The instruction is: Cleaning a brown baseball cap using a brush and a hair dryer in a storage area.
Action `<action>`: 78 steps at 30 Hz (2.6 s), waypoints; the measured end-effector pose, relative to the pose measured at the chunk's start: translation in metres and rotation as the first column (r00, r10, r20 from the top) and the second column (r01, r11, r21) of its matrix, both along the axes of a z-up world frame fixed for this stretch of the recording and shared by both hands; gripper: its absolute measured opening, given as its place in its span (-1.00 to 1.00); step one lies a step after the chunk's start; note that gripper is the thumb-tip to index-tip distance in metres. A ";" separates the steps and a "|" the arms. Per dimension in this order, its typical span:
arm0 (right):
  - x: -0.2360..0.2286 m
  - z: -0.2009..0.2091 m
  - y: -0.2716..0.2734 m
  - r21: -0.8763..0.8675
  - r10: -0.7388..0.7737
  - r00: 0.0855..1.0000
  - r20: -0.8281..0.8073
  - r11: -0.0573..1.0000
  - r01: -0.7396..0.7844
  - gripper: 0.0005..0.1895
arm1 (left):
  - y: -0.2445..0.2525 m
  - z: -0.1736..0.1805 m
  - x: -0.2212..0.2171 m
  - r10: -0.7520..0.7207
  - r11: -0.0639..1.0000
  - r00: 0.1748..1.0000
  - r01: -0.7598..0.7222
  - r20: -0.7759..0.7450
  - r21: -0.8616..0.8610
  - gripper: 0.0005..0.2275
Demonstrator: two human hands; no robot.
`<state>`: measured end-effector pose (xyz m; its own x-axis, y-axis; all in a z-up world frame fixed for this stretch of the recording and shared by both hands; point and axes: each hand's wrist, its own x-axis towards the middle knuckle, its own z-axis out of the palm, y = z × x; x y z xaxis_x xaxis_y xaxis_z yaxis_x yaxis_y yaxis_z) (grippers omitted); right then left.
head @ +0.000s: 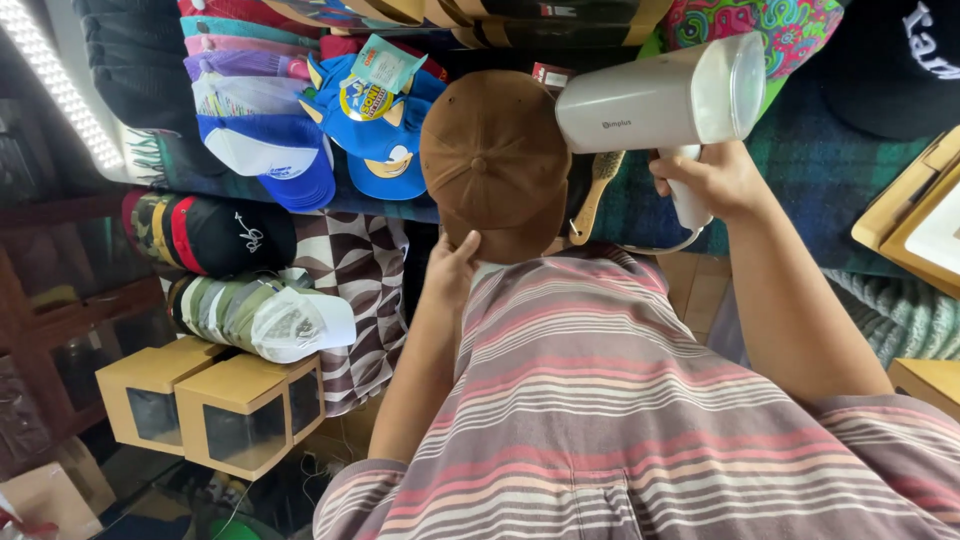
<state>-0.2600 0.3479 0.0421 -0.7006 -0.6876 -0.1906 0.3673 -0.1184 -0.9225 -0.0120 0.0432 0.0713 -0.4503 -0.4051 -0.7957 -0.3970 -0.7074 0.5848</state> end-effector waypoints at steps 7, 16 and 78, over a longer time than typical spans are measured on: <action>0.026 -0.011 0.016 -0.019 -0.077 0.982 0.173 0.996 0.082 -0.38 | -0.071 -0.015 -0.003 -0.116 0.961 0.993 0.116 0.015 -0.250 -0.73; 0.040 -0.007 0.018 -0.021 -0.151 0.958 0.243 0.987 0.161 -0.46 | -0.075 -0.022 -0.021 0.180 0.953 0.975 -0.206 -0.132 -0.221 -0.73; 0.172 0.125 -0.172 0.397 0.402 0.062 -0.914 0.847 0.353 -0.67 | -0.090 -0.016 0.050 -0.766 0.583 0.643 0.706 0.017 -0.402 -0.66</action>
